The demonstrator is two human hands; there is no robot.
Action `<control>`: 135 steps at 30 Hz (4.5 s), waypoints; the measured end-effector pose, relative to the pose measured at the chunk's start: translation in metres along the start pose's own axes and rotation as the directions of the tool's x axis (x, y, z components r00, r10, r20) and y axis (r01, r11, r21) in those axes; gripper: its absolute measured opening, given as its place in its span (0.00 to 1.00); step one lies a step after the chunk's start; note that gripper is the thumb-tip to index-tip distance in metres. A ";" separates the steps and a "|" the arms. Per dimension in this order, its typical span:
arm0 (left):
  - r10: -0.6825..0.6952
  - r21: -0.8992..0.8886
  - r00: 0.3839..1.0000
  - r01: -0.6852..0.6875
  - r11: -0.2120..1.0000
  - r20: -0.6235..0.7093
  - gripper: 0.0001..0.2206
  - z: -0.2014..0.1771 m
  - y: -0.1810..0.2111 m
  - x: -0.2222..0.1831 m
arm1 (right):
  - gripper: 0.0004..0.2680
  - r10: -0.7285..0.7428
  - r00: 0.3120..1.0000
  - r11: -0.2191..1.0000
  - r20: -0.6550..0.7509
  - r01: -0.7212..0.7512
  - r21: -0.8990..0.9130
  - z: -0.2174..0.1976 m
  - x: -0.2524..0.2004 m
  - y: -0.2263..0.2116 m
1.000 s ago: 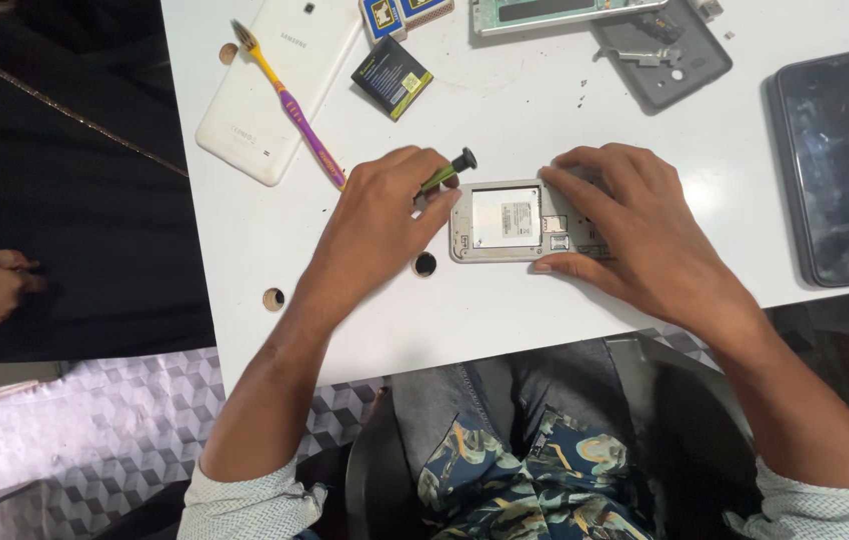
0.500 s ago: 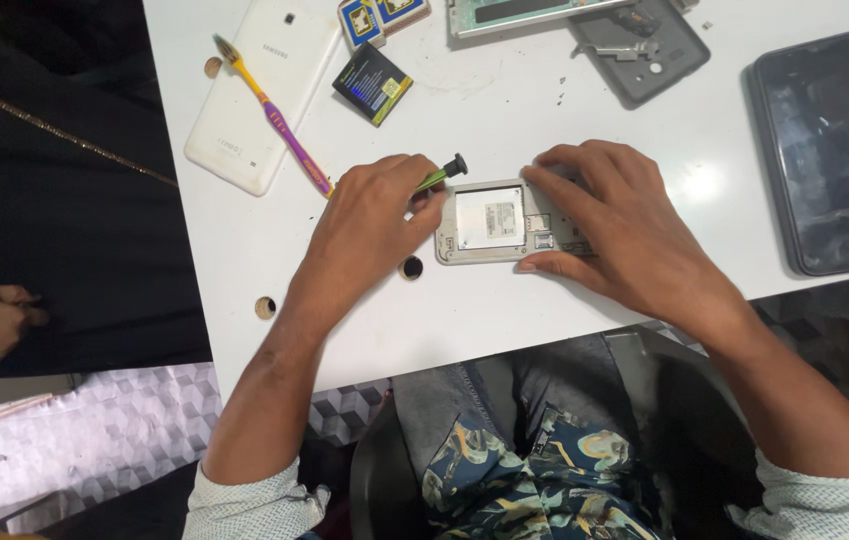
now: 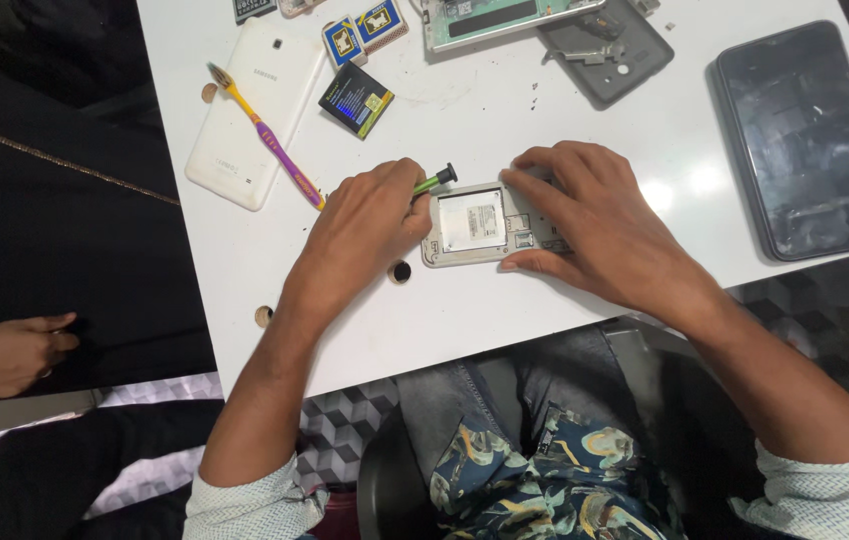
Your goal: The person uses a screwdriver to remove screws from the back of a black smartphone and then a white smartphone. They manipulate the internal components and back covers of both devices on a cluttered workbench.
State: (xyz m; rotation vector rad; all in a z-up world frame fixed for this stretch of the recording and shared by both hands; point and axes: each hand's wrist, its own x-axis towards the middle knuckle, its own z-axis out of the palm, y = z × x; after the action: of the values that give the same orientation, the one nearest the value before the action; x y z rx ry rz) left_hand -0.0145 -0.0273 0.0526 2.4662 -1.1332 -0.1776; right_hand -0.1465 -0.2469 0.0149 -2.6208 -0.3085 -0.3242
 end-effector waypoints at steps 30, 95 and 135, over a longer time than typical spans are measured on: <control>-0.077 -0.216 0.995 0.090 0.972 0.067 0.07 -0.013 -0.011 0.001 | 0.30 -0.013 1.000 1.000 -0.022 0.014 0.025 0.000 -0.002 0.003; 0.088 -0.394 0.978 -0.158 0.905 -0.190 0.07 -0.032 0.004 0.034 | 0.35 0.002 0.996 0.986 -0.092 0.014 0.166 -0.005 -0.006 0.005; -0.166 -0.672 0.858 -0.246 0.698 -0.486 0.09 -0.003 -0.051 -0.034 | 0.33 -0.122 0.976 0.987 -0.181 0.138 0.082 -0.005 -0.029 0.013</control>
State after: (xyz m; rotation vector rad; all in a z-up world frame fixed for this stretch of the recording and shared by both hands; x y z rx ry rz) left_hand -0.0011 0.0286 0.0317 1.6180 -0.6830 0.0589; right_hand -0.1716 -0.2654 0.0052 -2.4640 -0.4253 -0.5682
